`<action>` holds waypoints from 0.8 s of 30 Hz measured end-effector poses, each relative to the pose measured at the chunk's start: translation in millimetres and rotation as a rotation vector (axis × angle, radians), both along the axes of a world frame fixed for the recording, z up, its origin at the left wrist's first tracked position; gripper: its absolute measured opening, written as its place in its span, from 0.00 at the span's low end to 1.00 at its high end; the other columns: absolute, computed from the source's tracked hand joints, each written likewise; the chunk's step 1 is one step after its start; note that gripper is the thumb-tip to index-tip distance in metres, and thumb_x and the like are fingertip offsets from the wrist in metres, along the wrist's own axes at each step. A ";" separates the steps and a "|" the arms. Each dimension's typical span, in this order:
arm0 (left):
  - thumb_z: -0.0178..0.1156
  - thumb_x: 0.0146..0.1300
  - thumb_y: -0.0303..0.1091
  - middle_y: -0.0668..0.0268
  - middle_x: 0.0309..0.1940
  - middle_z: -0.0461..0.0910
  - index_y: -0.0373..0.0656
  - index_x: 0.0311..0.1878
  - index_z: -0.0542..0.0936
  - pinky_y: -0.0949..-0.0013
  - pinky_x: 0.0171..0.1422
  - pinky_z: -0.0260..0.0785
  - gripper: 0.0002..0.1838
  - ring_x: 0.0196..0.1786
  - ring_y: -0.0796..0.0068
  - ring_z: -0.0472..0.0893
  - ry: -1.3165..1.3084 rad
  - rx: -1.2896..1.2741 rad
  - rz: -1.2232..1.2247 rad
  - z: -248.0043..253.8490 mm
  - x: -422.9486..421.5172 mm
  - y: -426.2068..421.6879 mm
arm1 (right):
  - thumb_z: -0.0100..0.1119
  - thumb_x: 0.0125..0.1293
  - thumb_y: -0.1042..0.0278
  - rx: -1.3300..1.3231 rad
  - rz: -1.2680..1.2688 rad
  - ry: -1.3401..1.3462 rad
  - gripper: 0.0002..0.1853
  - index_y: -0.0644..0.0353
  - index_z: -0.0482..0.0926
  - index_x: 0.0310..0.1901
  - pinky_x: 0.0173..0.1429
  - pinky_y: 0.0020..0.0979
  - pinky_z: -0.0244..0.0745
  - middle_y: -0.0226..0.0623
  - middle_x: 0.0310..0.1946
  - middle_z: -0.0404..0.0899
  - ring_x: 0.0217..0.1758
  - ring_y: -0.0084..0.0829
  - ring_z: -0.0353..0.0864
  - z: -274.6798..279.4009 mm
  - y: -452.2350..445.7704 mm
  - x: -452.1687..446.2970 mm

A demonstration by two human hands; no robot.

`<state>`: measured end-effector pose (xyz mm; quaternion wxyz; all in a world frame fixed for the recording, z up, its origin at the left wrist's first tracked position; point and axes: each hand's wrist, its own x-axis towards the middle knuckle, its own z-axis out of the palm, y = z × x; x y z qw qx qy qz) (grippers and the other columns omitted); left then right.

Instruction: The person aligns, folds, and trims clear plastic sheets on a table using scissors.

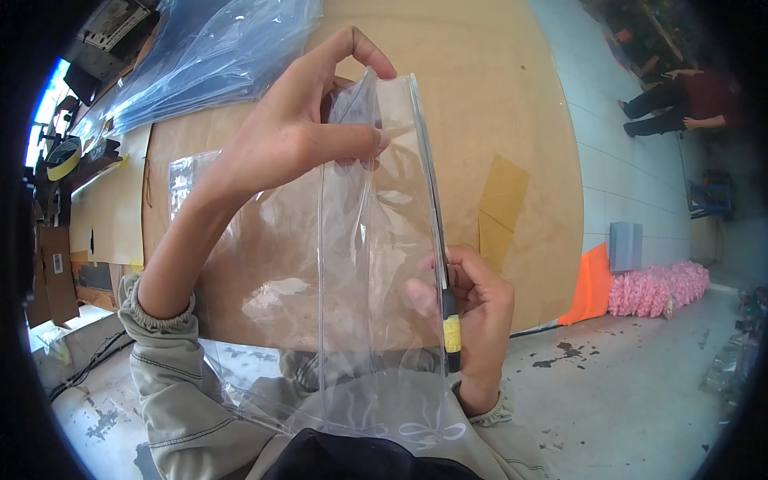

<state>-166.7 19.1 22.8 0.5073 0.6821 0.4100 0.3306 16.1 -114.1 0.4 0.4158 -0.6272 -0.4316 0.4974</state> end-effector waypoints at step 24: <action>0.60 0.47 0.26 0.62 0.20 0.76 0.38 0.47 0.67 0.78 0.26 0.62 0.22 0.21 0.81 0.73 -0.009 0.019 -0.015 -2.5 1.3 0.1 | 0.68 0.52 0.77 0.008 -0.024 -0.001 0.10 0.63 0.77 0.35 0.26 0.15 0.61 0.22 0.19 0.74 0.21 0.09 0.68 -3.4 9.0 -1.3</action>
